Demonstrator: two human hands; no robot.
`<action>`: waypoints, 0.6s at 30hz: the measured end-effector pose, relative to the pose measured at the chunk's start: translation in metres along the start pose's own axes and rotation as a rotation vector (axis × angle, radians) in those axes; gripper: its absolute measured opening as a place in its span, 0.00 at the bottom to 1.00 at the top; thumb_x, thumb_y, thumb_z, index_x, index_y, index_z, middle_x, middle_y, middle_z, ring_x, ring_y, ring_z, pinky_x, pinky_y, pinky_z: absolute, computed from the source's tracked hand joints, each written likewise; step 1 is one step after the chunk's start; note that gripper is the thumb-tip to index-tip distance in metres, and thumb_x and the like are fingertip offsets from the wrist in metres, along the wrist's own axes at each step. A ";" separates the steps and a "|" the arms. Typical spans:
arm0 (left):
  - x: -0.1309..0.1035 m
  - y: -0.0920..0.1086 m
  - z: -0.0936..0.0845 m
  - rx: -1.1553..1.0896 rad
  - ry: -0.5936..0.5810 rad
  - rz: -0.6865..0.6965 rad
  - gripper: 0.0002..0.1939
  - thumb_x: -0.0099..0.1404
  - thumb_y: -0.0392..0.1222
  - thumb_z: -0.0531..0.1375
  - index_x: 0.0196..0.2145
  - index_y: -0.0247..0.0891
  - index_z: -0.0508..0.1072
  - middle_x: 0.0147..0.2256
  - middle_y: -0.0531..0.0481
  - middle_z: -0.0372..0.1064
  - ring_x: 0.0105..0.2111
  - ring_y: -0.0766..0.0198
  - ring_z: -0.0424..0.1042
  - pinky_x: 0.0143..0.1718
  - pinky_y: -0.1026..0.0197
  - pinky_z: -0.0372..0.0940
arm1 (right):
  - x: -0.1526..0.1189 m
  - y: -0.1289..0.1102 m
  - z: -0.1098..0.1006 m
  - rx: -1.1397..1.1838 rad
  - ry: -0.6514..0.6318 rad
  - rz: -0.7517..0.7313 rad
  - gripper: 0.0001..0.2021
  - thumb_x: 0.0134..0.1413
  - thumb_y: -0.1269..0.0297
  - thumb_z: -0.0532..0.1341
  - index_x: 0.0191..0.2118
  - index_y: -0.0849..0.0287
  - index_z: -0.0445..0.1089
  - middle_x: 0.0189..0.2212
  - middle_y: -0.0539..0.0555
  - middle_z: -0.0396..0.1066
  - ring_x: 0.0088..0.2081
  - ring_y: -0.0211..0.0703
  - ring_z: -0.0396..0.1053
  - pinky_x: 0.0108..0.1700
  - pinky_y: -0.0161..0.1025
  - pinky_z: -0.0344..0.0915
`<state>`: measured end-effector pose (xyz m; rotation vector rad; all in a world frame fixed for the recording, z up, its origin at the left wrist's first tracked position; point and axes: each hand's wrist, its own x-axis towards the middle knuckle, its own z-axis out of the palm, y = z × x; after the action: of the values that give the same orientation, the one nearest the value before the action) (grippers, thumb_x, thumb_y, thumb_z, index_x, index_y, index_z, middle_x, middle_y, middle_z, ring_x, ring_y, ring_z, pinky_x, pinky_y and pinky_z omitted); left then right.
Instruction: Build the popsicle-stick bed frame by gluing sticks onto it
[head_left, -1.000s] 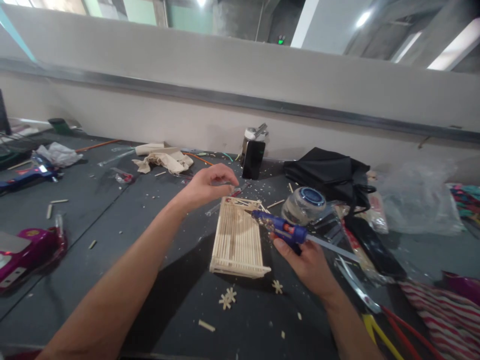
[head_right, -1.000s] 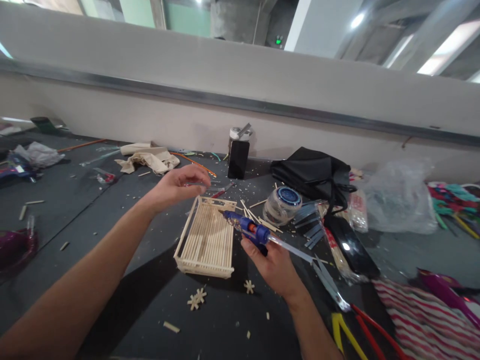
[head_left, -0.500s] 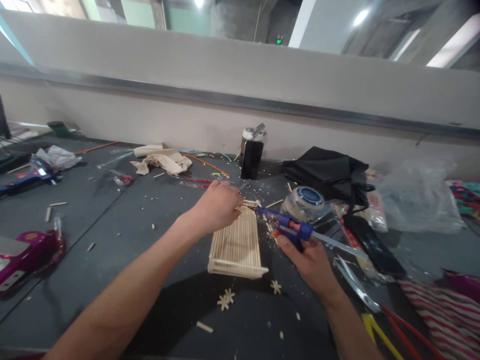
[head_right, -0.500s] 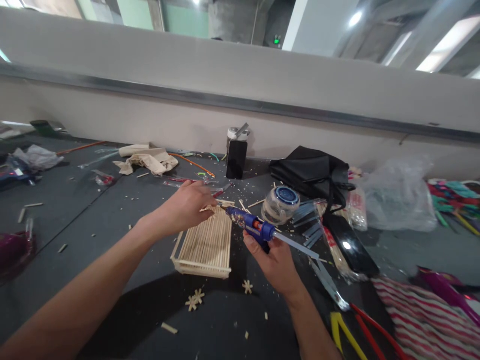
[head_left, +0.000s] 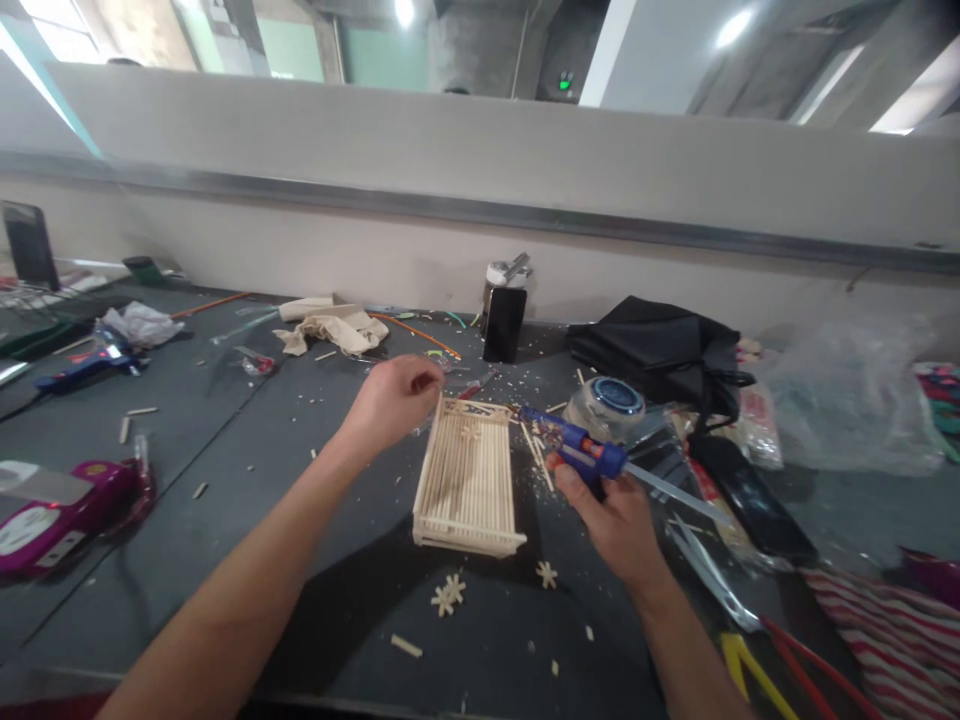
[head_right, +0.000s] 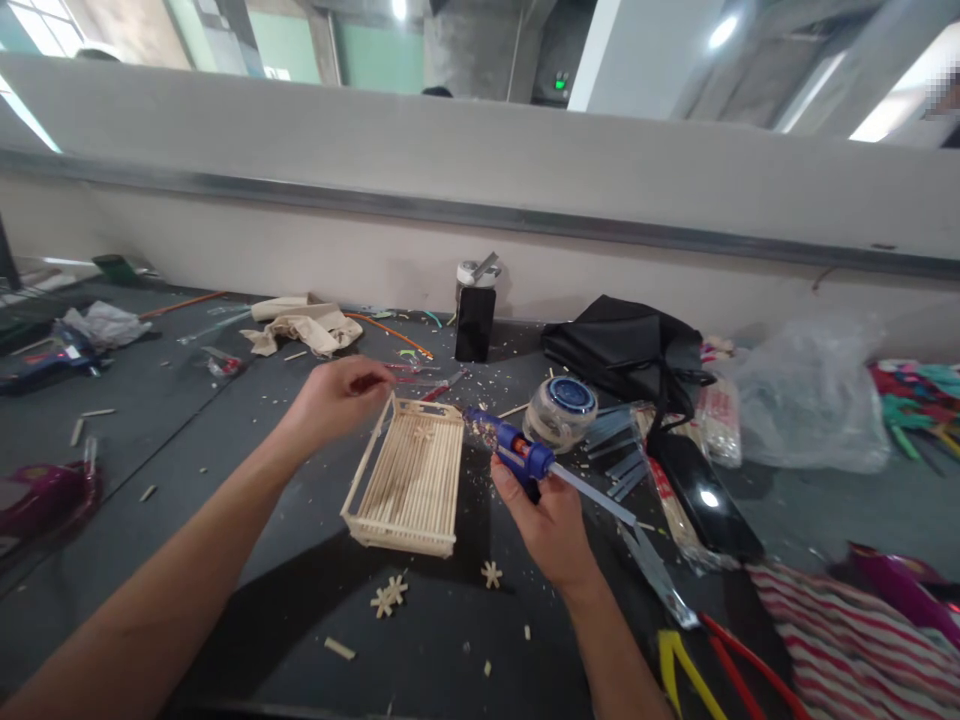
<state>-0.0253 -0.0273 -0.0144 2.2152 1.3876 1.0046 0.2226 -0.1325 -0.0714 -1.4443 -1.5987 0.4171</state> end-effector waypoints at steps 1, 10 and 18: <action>-0.007 -0.008 0.002 -0.063 -0.005 -0.096 0.08 0.57 0.35 0.55 0.29 0.36 0.75 0.28 0.50 0.72 0.28 0.64 0.67 0.30 0.62 0.59 | 0.000 0.000 0.000 -0.006 0.006 -0.001 0.15 0.56 0.53 0.57 0.39 0.58 0.74 0.36 0.55 0.77 0.39 0.49 0.74 0.48 0.47 0.66; -0.054 -0.028 0.038 -0.290 -0.004 -0.058 0.13 0.59 0.45 0.60 0.41 0.41 0.77 0.45 0.43 0.68 0.48 0.55 0.66 0.51 0.50 0.58 | -0.003 -0.002 0.003 -0.012 -0.004 -0.038 0.15 0.56 0.53 0.57 0.39 0.57 0.74 0.37 0.55 0.78 0.41 0.51 0.74 0.47 0.48 0.68; -0.042 -0.015 0.050 -0.238 -0.099 0.018 0.15 0.58 0.45 0.62 0.44 0.45 0.76 0.47 0.43 0.68 0.50 0.48 0.63 0.55 0.44 0.53 | -0.005 0.000 0.005 -0.021 -0.033 -0.080 0.14 0.57 0.54 0.57 0.40 0.57 0.74 0.37 0.55 0.77 0.41 0.50 0.74 0.45 0.47 0.68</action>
<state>-0.0106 -0.0532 -0.0750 2.0757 1.1441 0.9953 0.2180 -0.1352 -0.0762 -1.3902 -1.6858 0.3812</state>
